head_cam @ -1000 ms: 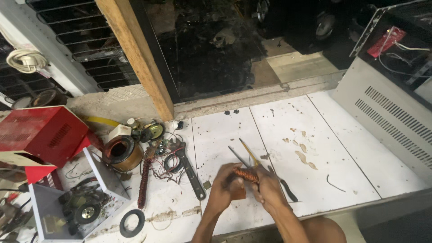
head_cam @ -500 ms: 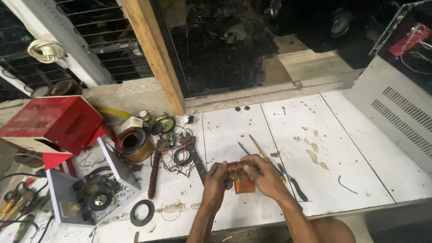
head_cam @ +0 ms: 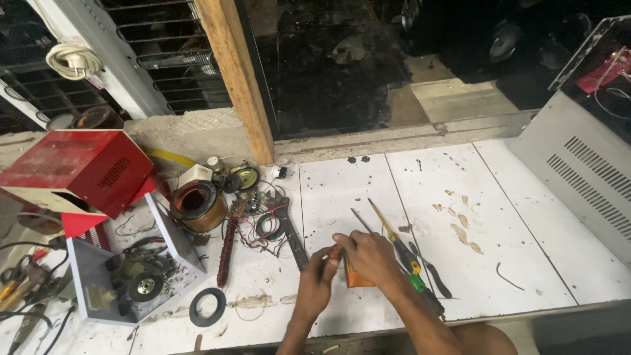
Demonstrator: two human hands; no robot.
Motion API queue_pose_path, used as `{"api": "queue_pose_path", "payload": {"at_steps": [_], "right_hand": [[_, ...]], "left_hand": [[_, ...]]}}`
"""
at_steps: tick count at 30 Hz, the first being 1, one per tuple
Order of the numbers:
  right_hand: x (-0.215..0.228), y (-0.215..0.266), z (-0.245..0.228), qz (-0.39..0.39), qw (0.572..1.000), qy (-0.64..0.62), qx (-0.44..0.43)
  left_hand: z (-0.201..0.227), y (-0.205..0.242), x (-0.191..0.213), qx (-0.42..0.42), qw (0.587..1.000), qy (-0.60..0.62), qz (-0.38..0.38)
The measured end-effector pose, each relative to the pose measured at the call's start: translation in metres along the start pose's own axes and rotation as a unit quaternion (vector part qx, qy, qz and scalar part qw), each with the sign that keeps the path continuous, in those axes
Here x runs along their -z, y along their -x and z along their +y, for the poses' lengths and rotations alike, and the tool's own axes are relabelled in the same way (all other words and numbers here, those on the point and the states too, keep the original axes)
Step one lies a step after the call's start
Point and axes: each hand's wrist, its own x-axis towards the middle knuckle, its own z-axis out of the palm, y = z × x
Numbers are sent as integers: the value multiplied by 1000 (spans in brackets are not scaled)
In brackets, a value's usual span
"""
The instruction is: The person winds copper wire around a small rectangular core by hand. They repeatedly wrap the wire, adjust the coil, and continue winding until the core is fully covered.
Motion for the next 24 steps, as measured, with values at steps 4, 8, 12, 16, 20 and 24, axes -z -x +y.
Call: {"api": "queue_pose_path", "payload": {"at_steps": [4, 8, 12, 16, 20, 24], "right_hand": [[0, 0, 16, -6, 998, -58, 38], [6, 9, 18, -33, 992, -107, 49], [20, 19, 14, -49, 970, -239, -17], [13, 20, 19, -26, 924, -373, -82], [0, 19, 23, 33, 913, -402, -57], [-15, 13, 40, 81, 823, -562, -22]], "left_hand": [[-2, 2, -7, 163, 981, 103, 14], [-18, -6, -7, 263, 959, 105, 12], [9, -19, 14, 295, 948, 84, -81], [13, -25, 15, 264, 950, 79, -147], [10, -16, 20, 259, 956, 13, -138], [10, -32, 18, 300, 937, 63, -167]]}}
